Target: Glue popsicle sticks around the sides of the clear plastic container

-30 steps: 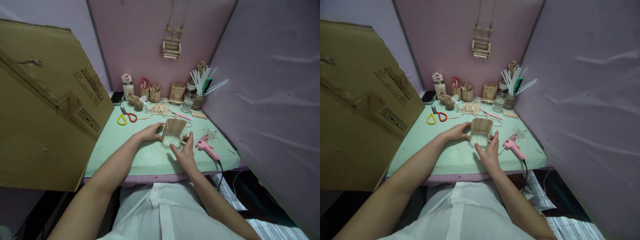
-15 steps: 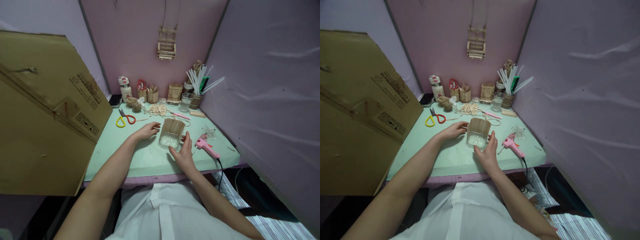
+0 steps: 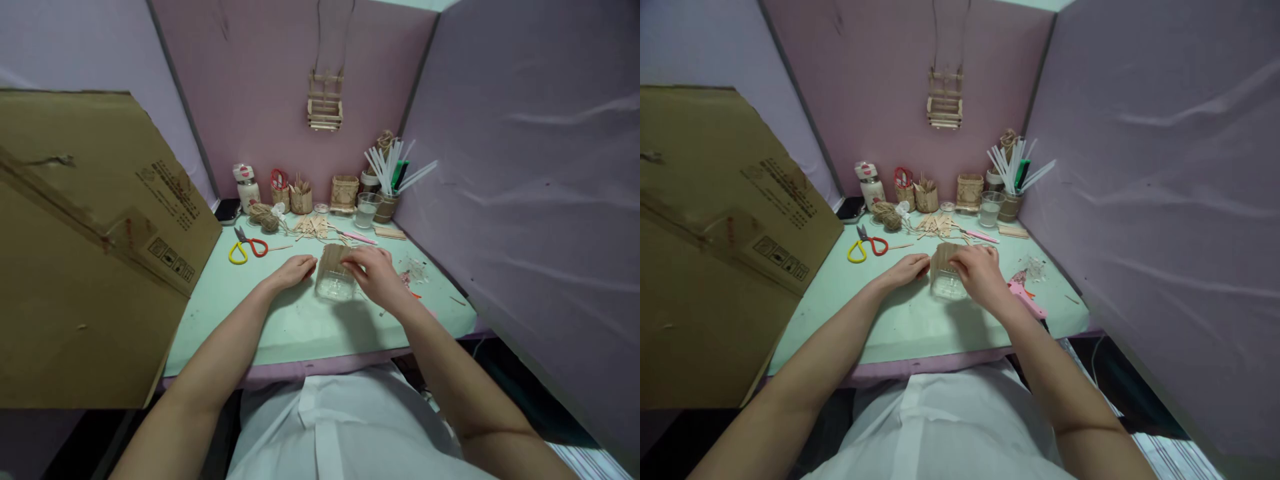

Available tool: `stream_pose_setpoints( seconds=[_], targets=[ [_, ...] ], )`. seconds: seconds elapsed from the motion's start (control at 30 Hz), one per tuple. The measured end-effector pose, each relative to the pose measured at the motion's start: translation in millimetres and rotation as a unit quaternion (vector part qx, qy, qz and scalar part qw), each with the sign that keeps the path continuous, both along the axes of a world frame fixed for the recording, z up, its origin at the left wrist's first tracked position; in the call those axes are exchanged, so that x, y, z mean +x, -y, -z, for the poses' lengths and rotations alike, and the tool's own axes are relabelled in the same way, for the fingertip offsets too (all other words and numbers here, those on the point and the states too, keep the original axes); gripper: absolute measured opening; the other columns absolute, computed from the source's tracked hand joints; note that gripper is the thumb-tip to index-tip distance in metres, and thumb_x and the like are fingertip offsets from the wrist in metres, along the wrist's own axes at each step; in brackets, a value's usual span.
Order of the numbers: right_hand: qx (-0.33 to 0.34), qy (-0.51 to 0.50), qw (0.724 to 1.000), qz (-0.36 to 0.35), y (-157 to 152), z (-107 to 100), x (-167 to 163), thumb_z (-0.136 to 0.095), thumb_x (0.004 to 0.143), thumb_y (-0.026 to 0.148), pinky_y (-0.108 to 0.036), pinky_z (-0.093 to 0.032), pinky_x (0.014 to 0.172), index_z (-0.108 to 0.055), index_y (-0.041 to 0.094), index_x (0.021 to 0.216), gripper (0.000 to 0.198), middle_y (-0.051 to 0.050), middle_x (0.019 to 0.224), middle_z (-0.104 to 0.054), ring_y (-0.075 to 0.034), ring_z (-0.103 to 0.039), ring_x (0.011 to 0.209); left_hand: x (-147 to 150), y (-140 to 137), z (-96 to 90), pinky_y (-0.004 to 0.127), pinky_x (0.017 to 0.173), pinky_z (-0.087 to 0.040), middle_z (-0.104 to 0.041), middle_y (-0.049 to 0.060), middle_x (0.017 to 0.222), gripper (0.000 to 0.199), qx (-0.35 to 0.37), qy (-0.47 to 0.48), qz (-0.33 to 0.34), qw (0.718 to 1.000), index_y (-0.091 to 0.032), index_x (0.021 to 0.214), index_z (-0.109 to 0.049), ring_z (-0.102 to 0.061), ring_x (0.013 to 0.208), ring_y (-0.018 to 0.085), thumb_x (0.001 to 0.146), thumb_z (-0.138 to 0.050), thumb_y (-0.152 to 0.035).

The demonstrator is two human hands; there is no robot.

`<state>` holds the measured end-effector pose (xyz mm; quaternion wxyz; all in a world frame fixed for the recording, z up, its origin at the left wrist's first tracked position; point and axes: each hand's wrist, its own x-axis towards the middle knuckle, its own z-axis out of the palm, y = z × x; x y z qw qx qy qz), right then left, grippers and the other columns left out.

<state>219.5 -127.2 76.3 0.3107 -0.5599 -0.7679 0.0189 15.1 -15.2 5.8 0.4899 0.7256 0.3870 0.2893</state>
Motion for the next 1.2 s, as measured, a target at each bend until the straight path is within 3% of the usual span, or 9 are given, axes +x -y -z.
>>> stream_pose_setpoints(
  seconds=[0.1, 0.2, 0.3, 0.37, 0.5, 0.6, 0.83, 1.0, 1.2],
  targets=[
    [-0.09, 0.082, 0.991, -0.059, -29.5, -13.2, -3.1, -0.052, 0.09, 0.017, -0.029, -0.033, 0.077, -0.074, 0.022, 0.085, 0.023, -0.004, 0.088, -0.075, -0.018, -0.062, 0.084, 6.7, -0.2, 10.0, 0.024, 0.054, -0.034, -0.049, -0.004, 0.051, 0.033, -0.028, 0.031, -0.036, 0.998, -0.018, 0.061, -0.052, -0.043, 0.049, 0.01, 0.086, -0.055, -0.039],
    [-0.139, 0.134, 0.975, -0.106, -50.9, -14.7, -9.1, -0.054, 0.086, 0.015, -0.026, -0.032, 0.067, -0.077, 0.022, 0.082, 0.025, -0.003, 0.083, -0.075, -0.015, -0.06, 0.073, 17.4, -0.4, 20.6, 0.025, 0.06, -0.043, -0.058, -0.001, 0.062, 0.027, -0.057, 0.083, -0.09, 0.991, -0.018, 0.071, -0.054, -0.053, 0.056, 0.012, 0.088, -0.054, -0.039],
    [-0.161, 0.149, 0.966, -0.134, -59.4, -13.1, -14.5, -0.055, 0.082, 0.011, -0.024, -0.031, 0.064, -0.078, 0.023, 0.083, 0.026, -0.001, 0.085, -0.075, -0.014, -0.06, 0.071, 31.2, -0.8, 26.5, 0.028, 0.082, -0.05, -0.067, 0.006, 0.094, 0.025, -0.07, 0.154, -0.144, 0.975, -0.018, 0.09, -0.057, -0.064, 0.088, 0.014, 0.093, -0.048, -0.041],
    [-0.165, 0.149, 0.965, -0.138, -59.8, -12.4, -17.0, -0.056, 0.081, 0.01, -0.024, -0.032, 0.064, -0.078, 0.022, 0.085, 0.025, -0.001, 0.085, -0.075, -0.013, -0.06, 0.072, 40.8, -0.2, 27.1, 0.032, 0.095, -0.048, -0.067, 0.01, 0.114, 0.035, -0.093, 0.202, -0.156, 0.962, -0.018, 0.103, -0.059, -0.063, 0.109, 0.017, 0.095, -0.042, -0.047],
    [-0.17, 0.146, 0.965, -0.134, -57.9, -10.5, -19.9, -0.055, 0.084, 0.011, -0.024, -0.033, 0.065, -0.077, 0.021, 0.086, 0.025, -0.002, 0.083, -0.074, -0.013, -0.059, 0.07, 56.4, 4.4, 23.8, 0.041, 0.112, -0.037, -0.066, 0.012, 0.127, 0.055, -0.191, 0.339, -0.09, 0.917, -0.017, 0.115, -0.064, -0.054, 0.129, 0.026, 0.093, -0.04, -0.062],
    [-0.17, 0.141, 0.966, -0.134, -59.4, -7.0, -20.5, -0.055, 0.086, 0.011, -0.023, -0.034, 0.066, -0.077, 0.019, 0.086, 0.024, -0.003, 0.084, -0.074, -0.012, -0.059, 0.071, 61.4, 7.3, 21.8, 0.042, 0.117, -0.033, -0.066, 0.01, 0.13, 0.064, -0.201, 0.378, -0.041, 0.903, -0.019, 0.119, -0.065, -0.049, 0.135, 0.028, 0.092, -0.036, -0.068],
    [-0.167, 0.128, 0.969, -0.133, -64.2, 1.4, -20.3, -0.057, 0.086, 0.012, -0.022, -0.037, 0.069, -0.076, 0.019, 0.089, 0.021, -0.004, 0.095, -0.074, -0.013, -0.062, 0.08, 61.6, 9.1, 19.3, 0.042, 0.119, -0.03, -0.065, 0.006, 0.132, 0.065, -0.187, 0.363, -0.031, 0.912, -0.023, 0.118, -0.067, -0.042, 0.141, 0.028, 0.088, -0.039, -0.073],
    [-0.164, 0.127, 0.973, -0.103, -59.8, 3.2, -23.6, -0.055, 0.087, 0.014, -0.022, -0.037, 0.068, -0.076, 0.019, 0.087, 0.021, -0.005, 0.094, -0.073, -0.015, -0.062, 0.081, 61.6, 11.9, 14.6, 0.045, 0.118, -0.031, -0.069, 0.008, 0.123, 0.069, -0.154, 0.36, 0.013, 0.92, -0.021, 0.11, -0.07, -0.049, 0.134, 0.029, 0.087, -0.036, -0.076],
    [-0.162, 0.13, 0.975, -0.082, -56.0, 4.8, -26.7, -0.054, 0.087, 0.013, -0.023, -0.034, 0.065, -0.075, 0.018, 0.083, 0.022, -0.004, 0.085, -0.071, -0.015, -0.058, 0.076, 59.9, 11.2, 15.5, 0.043, 0.121, -0.025, -0.067, 0.007, 0.128, 0.069, -0.154, 0.342, 0.009, 0.927, -0.023, 0.113, -0.068, -0.043, 0.14, 0.027, 0.086, -0.035, -0.077]
  ],
)
